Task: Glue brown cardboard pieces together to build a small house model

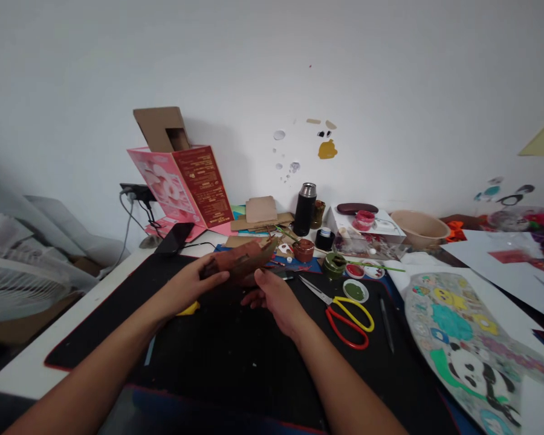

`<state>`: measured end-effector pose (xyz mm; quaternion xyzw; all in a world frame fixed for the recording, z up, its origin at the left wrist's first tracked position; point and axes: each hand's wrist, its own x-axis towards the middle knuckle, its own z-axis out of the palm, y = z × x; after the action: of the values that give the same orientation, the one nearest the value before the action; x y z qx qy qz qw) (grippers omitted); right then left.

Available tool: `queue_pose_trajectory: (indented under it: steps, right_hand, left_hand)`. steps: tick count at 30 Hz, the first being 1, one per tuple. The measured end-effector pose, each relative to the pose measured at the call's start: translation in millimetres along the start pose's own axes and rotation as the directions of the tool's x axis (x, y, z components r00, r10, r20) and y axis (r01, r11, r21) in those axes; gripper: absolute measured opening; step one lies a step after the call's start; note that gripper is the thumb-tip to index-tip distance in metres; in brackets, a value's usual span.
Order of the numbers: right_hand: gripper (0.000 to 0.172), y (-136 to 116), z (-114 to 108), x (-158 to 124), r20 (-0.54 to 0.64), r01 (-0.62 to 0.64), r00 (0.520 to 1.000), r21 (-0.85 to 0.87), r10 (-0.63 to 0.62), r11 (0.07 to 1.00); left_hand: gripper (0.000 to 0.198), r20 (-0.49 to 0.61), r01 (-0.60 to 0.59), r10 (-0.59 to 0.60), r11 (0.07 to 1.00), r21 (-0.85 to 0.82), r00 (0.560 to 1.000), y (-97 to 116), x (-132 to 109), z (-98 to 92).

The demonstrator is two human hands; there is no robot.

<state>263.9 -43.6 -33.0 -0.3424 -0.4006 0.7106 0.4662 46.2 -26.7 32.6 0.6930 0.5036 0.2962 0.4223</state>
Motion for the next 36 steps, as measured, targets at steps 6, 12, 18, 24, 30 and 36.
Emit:
queue_pose_trajectory:
  steps: [6,12,18,24,30,36]
  right_hand:
    - [0.066,1,0,2,-0.017,-0.051,0.999,-0.027,0.050,0.998]
    - [0.066,1,-2,2,-0.031,-0.017,0.999,-0.074,0.015,0.997]
    - [0.063,5,0,3,0.000,0.010,1.000,-0.177,-0.011,0.984]
    - [0.062,8,1,4,-0.002,0.031,0.999,-0.265,-0.033,0.964]
    - [0.052,7,2,1,0.026,0.056,0.998,-0.320,-0.051,0.946]
    - [0.040,11,2,1,0.019,0.056,0.998,-0.363,-0.053,0.930]
  left_hand:
    - [0.090,-0.225,0.042,-0.028,0.997,0.059,0.974,-16,12,-41.7]
    - [0.094,-0.302,0.115,0.019,0.901,0.419,0.953,-43,39,-62.1]
    - [0.089,-0.249,0.171,-0.024,0.792,0.587,0.968,-53,59,-48.8]
    - [0.080,-0.227,0.162,-0.003,0.712,0.684,0.974,-60,74,-43.8]
    - [0.076,-0.200,0.145,0.002,0.678,0.721,0.980,-71,83,-35.8]
    - [0.084,-0.189,0.155,-0.018,0.650,0.744,0.982,-74,82,-31.0]
